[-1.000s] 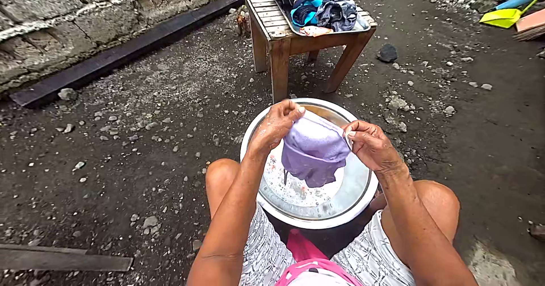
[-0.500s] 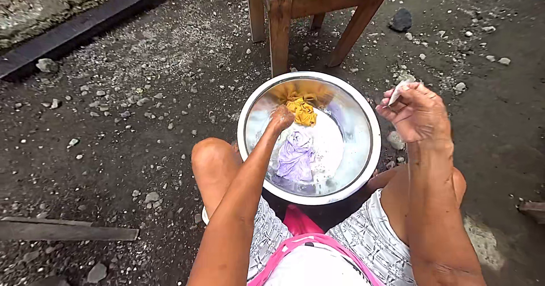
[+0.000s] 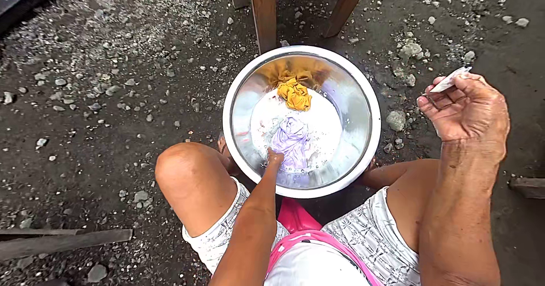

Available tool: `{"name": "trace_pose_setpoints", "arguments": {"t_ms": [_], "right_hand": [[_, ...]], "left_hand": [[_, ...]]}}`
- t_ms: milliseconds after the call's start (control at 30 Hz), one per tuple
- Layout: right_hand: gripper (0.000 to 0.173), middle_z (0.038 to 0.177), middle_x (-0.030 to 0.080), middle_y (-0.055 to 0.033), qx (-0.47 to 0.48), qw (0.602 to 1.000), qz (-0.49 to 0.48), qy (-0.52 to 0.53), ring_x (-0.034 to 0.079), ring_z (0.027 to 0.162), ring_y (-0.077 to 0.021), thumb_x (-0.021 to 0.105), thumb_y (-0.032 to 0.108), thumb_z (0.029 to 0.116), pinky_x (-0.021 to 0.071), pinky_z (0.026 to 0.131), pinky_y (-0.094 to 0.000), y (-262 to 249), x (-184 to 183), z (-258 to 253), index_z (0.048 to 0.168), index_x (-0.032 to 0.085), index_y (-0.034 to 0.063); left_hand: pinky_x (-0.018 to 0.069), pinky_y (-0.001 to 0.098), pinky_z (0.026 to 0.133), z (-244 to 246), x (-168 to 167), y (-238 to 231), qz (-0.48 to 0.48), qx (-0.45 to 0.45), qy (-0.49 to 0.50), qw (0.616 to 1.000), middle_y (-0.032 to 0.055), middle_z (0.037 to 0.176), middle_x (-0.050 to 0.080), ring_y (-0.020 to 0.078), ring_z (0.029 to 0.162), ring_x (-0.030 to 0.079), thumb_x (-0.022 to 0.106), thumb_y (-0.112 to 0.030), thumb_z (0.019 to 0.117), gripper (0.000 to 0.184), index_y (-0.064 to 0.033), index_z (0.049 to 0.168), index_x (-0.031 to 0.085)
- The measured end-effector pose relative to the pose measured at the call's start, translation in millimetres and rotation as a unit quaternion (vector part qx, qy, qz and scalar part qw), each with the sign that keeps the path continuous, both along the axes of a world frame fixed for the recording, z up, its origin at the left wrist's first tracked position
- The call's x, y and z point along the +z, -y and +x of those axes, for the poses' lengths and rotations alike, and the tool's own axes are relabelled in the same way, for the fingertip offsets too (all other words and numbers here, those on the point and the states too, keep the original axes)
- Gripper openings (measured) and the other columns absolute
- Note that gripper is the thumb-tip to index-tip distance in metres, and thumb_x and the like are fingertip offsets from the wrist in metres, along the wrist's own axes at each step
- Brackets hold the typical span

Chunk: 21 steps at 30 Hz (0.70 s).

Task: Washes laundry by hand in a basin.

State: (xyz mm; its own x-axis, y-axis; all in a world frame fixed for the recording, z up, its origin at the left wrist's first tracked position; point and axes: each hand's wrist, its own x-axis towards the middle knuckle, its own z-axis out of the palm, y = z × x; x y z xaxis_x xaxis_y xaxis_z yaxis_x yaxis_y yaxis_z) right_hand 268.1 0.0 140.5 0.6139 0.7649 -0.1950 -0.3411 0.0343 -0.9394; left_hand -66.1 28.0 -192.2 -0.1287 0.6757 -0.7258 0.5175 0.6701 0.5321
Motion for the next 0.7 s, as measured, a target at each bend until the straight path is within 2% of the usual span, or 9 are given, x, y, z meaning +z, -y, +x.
{"name": "trace_pose_setpoints", "arguments": {"t_ms": [67,133,200,333,500,533,600,667,700], "right_hand": [[0.009,0.101,0.071,-0.0009,0.01,1.0,0.001,0.003,0.072,0.092,-0.0169,0.05,0.017,0.1058,0.0623,0.079,-0.0363,-2,-2,1,0.106,0.06,0.018],[0.01,0.097,0.071,-0.0006,0.023,1.0,0.0,0.016,0.072,0.088,-0.0165,0.051,0.017,0.1059,0.0626,0.078,-0.0365,-3,-2,-1,0.103,0.06,0.0181],[0.012,0.095,0.071,0.0001,0.045,0.998,-0.005,0.037,0.072,0.086,-0.0158,0.049,0.017,0.1069,0.0631,0.077,-0.0354,-3,0,-4,0.103,0.061,0.0175],[0.014,0.089,0.073,0.0002,0.091,0.993,-0.009,0.073,0.073,0.078,-0.0138,0.048,0.015,0.1066,0.0634,0.075,-0.0325,-10,-1,-14,0.102,0.062,0.0159],[0.018,0.086,0.073,-0.0003,0.114,0.989,-0.004,0.093,0.073,0.074,-0.0135,0.047,0.011,0.1064,0.0638,0.073,-0.0316,-16,-3,-24,0.098,0.063,0.0142],[0.018,0.086,0.073,0.0005,0.12,0.988,-0.002,0.1,0.073,0.074,-0.0128,0.047,0.011,0.1064,0.0639,0.073,-0.0315,-16,-3,-25,0.098,0.063,0.0148],[0.018,0.085,0.073,0.001,0.13,0.986,0.004,0.108,0.072,0.074,-0.0124,0.048,0.012,0.106,0.0638,0.074,-0.0318,-17,-2,-27,0.098,0.063,0.0151],[0.017,0.084,0.072,0.0012,0.133,0.985,0.007,0.11,0.072,0.074,-0.0123,0.049,0.011,0.1058,0.0637,0.074,-0.0315,-17,-1,-29,0.097,0.063,0.0148],[0.016,0.085,0.072,0.0014,0.132,0.985,0.004,0.113,0.072,0.074,-0.012,0.05,0.012,0.1059,0.0639,0.074,-0.031,-16,-1,-30,0.098,0.063,0.0148]], "left_hand": [[0.0351,0.0532,0.117,5,-10,-4,-0.035,-0.032,-0.041,0.998,0.0326,0.155,0.035,0.0421,0.143,0.041,0.076,-0.03,0.0889,0.102,0.0053,0.159,0.012],[0.0369,0.0534,0.115,10,-9,-7,-0.081,-0.079,-0.117,0.987,0.0314,0.153,0.04,0.0406,0.141,0.043,0.075,-0.041,0.0866,0.099,0.0089,0.155,0.023],[0.0368,0.0558,0.114,16,-10,-6,-0.113,-0.106,-0.122,0.98,0.0308,0.151,0.042,0.0406,0.141,0.043,0.076,-0.045,0.0851,0.098,0.0102,0.152,0.03],[0.0464,0.0532,0.105,18,-26,-3,-0.096,-0.054,0.012,0.994,0.0299,0.133,0.058,0.0391,0.125,0.056,0.081,-0.022,0.0847,0.063,0.0115,0.132,0.055],[0.0452,0.0537,0.105,40,-9,-12,-0.003,-0.054,0.096,0.994,0.0312,0.131,0.057,0.04,0.124,0.056,0.063,-0.015,0.0969,0.041,0.0107,0.128,0.056],[0.0475,0.0516,0.101,46,-3,-21,0.014,-0.042,0.12,0.992,0.0301,0.127,0.059,0.0379,0.119,0.058,0.061,-0.013,0.0983,0.037,0.0106,0.127,0.055],[0.0529,0.0406,0.083,60,27,-41,0.026,0.017,0.2,0.979,0.0209,0.109,0.061,0.0257,0.093,0.061,0.054,-0.012,0.1016,0.031,0.0072,0.126,0.053],[0.0501,0.0309,0.067,61,77,-57,0.041,0.047,0.285,0.956,0.0077,0.086,0.054,0.0142,0.07,0.054,0.051,-0.011,0.1037,0.018,0.0007,0.118,0.05],[0.049,0.029,0.063,54,104,-63,0.052,0.029,0.308,0.95,0.0037,0.081,0.051,0.0116,0.065,0.052,0.051,-0.01,0.1035,0.013,-0.0023,0.114,0.05]]}}
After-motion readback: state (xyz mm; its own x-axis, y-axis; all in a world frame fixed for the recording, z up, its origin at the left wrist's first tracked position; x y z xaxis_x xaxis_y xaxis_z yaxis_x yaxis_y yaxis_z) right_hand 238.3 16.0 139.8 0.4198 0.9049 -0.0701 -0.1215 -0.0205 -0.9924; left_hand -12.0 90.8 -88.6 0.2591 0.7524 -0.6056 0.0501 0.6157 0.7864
